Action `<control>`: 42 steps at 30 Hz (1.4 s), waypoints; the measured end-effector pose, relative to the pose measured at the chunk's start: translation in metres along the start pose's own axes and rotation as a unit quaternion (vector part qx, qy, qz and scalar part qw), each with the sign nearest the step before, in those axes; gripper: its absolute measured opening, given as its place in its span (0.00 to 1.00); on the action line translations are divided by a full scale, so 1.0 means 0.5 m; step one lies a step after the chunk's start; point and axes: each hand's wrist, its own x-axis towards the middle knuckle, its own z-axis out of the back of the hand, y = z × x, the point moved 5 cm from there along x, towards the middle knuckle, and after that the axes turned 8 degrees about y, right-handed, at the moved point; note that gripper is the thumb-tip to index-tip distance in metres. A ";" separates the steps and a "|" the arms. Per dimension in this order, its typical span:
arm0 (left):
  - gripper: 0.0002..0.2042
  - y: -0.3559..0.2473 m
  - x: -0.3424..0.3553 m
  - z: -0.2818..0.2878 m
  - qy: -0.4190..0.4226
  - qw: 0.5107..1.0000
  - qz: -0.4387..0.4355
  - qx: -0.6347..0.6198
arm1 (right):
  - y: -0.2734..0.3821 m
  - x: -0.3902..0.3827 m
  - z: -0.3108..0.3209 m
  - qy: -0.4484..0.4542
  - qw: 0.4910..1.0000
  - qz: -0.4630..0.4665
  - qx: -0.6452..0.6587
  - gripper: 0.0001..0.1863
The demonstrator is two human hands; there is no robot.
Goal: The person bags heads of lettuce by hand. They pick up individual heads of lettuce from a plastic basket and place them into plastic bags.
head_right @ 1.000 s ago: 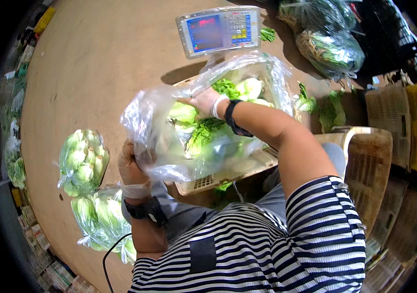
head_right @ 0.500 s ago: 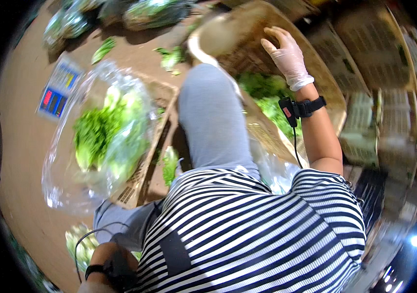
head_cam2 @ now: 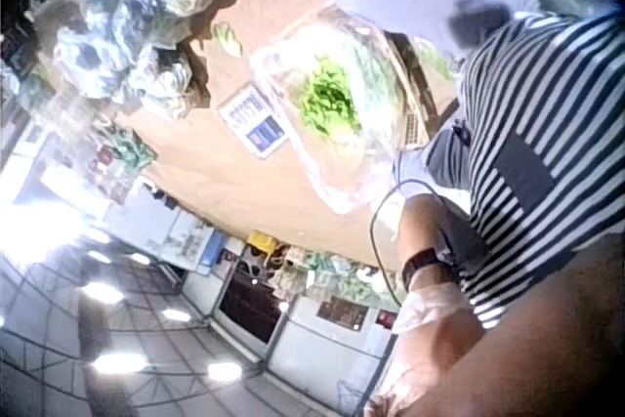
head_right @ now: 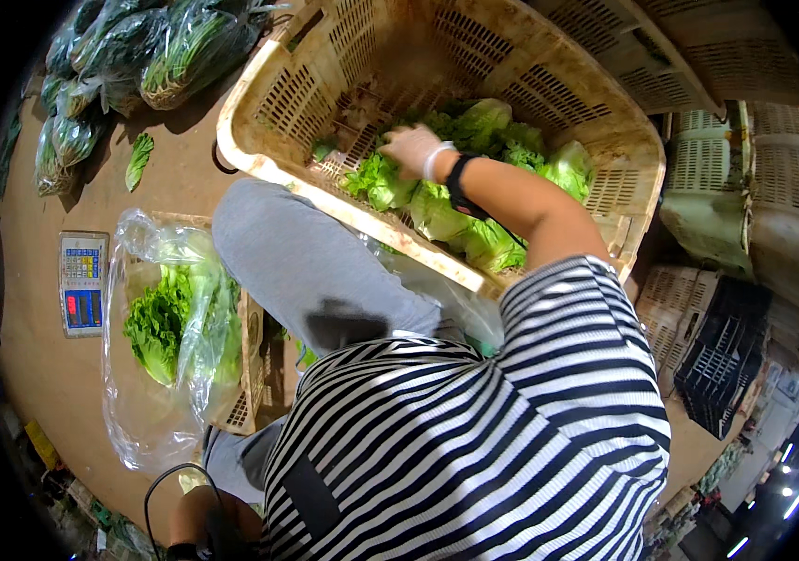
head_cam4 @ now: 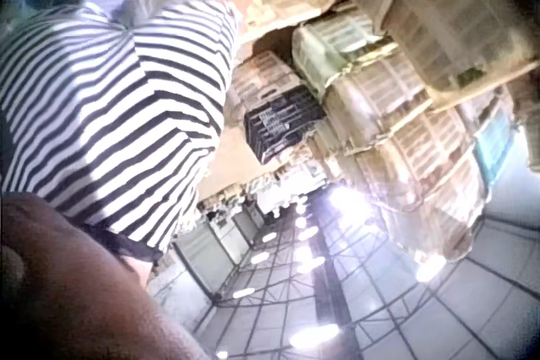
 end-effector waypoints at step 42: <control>0.28 0.214 -0.292 0.204 -0.239 0.632 0.146 -0.723 | 0.860 -0.359 0.425 0.041 0.573 0.786 0.228 0.56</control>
